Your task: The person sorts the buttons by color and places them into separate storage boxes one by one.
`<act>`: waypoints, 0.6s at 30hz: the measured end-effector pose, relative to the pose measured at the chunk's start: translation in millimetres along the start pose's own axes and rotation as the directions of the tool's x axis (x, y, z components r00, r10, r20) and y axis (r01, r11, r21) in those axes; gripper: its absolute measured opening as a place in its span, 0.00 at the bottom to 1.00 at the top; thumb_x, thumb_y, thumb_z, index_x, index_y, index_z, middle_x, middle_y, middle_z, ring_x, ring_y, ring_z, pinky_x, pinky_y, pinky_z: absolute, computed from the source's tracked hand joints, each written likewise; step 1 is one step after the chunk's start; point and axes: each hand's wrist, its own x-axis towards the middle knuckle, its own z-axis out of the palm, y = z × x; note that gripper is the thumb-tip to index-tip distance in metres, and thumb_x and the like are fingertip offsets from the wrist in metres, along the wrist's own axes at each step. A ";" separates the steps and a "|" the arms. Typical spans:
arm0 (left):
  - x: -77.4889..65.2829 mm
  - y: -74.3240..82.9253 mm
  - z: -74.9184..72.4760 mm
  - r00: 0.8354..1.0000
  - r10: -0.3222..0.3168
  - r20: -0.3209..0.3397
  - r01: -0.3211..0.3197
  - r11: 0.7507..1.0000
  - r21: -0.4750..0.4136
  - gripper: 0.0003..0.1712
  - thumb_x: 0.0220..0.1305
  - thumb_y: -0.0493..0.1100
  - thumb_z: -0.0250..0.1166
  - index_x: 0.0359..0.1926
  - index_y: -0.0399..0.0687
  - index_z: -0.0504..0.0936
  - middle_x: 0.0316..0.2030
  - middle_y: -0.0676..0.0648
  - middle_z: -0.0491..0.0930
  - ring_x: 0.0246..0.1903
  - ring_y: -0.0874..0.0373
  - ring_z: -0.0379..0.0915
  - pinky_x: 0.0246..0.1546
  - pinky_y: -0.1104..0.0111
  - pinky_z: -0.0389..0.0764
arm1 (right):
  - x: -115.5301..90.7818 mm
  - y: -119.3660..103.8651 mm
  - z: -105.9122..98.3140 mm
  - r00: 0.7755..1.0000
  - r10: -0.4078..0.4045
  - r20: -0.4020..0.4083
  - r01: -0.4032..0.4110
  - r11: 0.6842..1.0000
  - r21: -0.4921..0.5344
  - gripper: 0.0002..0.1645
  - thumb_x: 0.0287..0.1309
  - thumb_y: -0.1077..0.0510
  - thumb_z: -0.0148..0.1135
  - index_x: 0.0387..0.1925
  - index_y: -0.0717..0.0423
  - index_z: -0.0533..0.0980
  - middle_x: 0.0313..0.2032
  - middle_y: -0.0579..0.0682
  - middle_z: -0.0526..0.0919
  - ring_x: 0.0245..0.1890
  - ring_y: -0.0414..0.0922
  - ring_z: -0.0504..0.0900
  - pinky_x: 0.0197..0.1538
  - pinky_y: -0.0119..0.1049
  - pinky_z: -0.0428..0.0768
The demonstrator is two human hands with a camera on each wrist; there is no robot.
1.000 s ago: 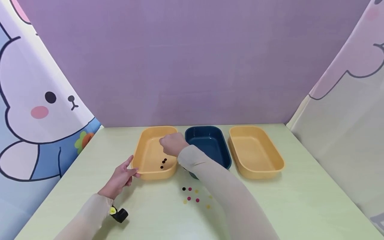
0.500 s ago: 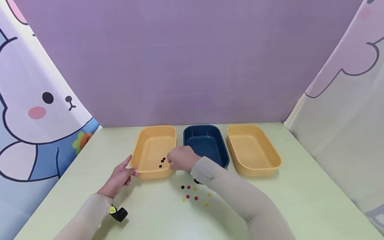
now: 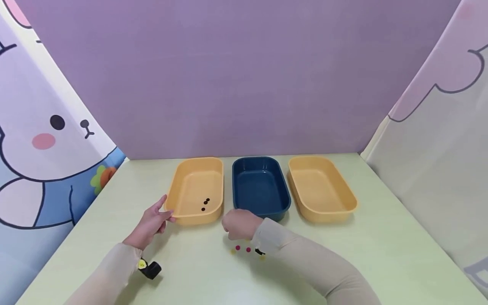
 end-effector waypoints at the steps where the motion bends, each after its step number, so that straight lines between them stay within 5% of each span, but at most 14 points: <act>1: 0.3 0.5 0.3 1.000 -0.002 -0.004 0.002 1.000 0.004 0.41 0.70 0.35 0.53 0.76 0.46 0.41 0.20 0.55 0.80 0.12 0.63 0.56 0.15 0.75 0.60 | 0.0 1.3 1.5 1.000 0.000 -0.001 0.000 1.000 0.008 0.07 0.50 0.63 0.70 0.33 0.54 0.83 0.33 0.44 0.84 0.28 0.37 0.76 0.37 0.29 0.78; 12: 0.9 -1.9 -0.5 1.000 -0.019 -0.009 0.019 1.000 -0.008 0.41 0.70 0.35 0.53 0.76 0.47 0.42 0.21 0.54 0.81 0.12 0.64 0.56 0.15 0.74 0.60 | -0.8 8.0 17.5 0.998 -0.004 -0.061 0.007 0.998 0.058 0.06 0.48 0.67 0.66 0.29 0.55 0.83 0.28 0.44 0.83 0.26 0.38 0.74 0.34 0.29 0.76; 18: 3.9 -2.7 -1.2 1.000 0.009 0.006 -0.009 1.000 -0.010 0.41 0.70 0.35 0.53 0.76 0.45 0.41 0.20 0.55 0.80 0.11 0.65 0.55 0.14 0.75 0.59 | 0.6 6.1 23.0 0.997 -0.009 -0.070 0.013 0.998 0.056 0.11 0.50 0.68 0.62 0.18 0.52 0.76 0.17 0.40 0.71 0.18 0.37 0.68 0.24 0.27 0.67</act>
